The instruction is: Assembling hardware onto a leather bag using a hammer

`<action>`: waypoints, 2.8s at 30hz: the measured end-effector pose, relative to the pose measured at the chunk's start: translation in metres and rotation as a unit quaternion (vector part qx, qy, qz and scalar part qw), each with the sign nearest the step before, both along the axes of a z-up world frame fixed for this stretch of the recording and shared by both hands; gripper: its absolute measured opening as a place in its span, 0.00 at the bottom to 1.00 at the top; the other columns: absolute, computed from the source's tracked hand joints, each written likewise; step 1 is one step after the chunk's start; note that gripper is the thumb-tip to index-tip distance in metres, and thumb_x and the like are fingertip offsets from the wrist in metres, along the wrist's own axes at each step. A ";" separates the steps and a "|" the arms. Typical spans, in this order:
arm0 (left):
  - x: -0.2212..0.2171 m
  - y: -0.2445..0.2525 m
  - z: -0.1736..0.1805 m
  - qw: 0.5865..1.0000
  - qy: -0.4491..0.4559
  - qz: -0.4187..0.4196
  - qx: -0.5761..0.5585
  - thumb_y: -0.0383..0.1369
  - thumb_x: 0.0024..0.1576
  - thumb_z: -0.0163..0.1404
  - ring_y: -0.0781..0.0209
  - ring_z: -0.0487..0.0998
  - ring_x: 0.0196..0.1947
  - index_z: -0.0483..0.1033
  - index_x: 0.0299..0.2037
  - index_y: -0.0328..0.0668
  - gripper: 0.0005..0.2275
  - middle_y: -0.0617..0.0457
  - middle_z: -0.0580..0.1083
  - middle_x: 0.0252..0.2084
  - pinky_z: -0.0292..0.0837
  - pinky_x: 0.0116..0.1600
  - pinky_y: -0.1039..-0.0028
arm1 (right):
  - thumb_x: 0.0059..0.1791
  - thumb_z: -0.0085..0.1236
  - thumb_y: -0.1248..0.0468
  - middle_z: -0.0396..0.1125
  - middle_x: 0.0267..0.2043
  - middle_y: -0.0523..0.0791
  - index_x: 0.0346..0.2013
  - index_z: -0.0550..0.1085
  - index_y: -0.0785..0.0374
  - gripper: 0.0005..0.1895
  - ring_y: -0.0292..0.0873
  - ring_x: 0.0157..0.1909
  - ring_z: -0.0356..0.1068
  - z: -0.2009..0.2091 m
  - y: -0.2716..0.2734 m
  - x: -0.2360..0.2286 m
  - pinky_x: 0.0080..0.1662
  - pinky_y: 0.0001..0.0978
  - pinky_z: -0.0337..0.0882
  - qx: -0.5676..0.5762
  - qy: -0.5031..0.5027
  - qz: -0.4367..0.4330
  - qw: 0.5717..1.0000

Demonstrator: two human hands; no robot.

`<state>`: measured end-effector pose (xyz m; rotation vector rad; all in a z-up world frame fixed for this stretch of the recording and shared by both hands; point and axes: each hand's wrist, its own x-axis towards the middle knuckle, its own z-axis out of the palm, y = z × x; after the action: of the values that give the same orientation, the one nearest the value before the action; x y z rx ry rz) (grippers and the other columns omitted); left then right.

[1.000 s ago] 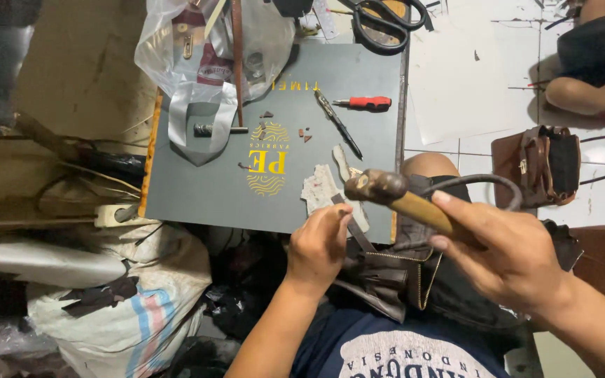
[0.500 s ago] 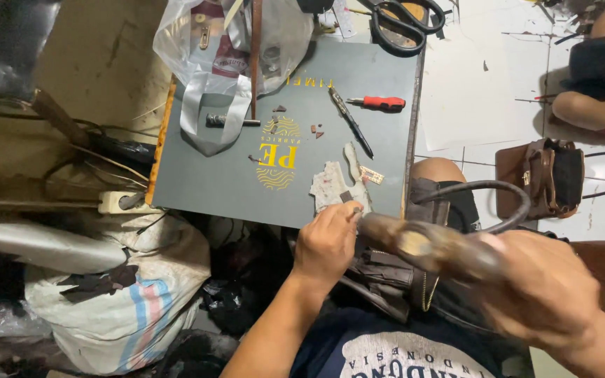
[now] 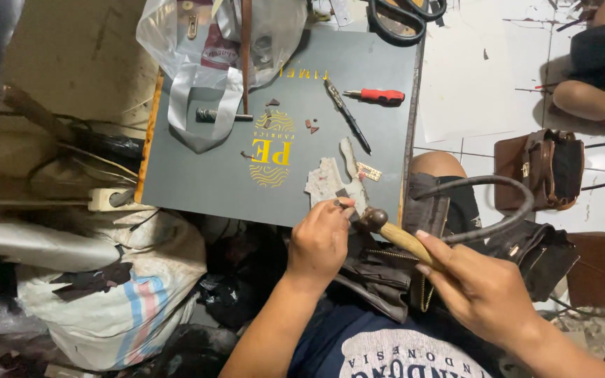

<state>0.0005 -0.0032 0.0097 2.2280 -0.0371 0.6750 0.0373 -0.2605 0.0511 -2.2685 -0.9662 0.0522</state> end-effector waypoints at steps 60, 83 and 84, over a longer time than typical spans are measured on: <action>0.000 0.001 0.005 0.992 0.037 0.040 -0.110 0.28 0.65 0.47 0.52 0.82 0.42 0.76 0.44 0.35 0.06 0.47 0.79 0.42 0.77 0.52 0.68 | 0.50 0.62 0.66 0.76 0.47 0.43 0.64 0.71 0.58 0.27 0.41 0.36 0.75 -0.037 0.000 -0.016 0.43 0.32 0.73 -0.013 -0.044 -0.055 0.997; 0.000 -0.004 -0.003 0.997 -0.030 0.035 0.062 0.24 0.65 0.47 0.49 0.81 0.37 0.74 0.49 0.40 0.06 0.45 0.78 0.41 0.78 0.42 0.64 | 0.46 0.65 0.64 0.72 0.38 0.48 0.60 0.72 0.68 0.28 0.39 0.27 0.68 0.034 -0.004 0.017 0.35 0.29 0.70 0.061 -0.034 -0.009 0.998; -0.001 -0.005 -0.003 0.996 -0.028 0.036 0.076 0.24 0.64 0.47 0.48 0.81 0.38 0.73 0.50 0.40 0.07 0.45 0.78 0.42 0.78 0.42 0.63 | 0.45 0.66 0.67 0.68 0.31 0.51 0.58 0.71 0.74 0.28 0.43 0.25 0.65 0.039 -0.004 0.018 0.34 0.31 0.69 0.106 -0.053 0.006 0.993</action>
<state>-0.0003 -0.0083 0.0070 2.3657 -0.0375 0.7969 0.0550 -0.2641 0.0897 -2.0881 -0.9906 -0.1607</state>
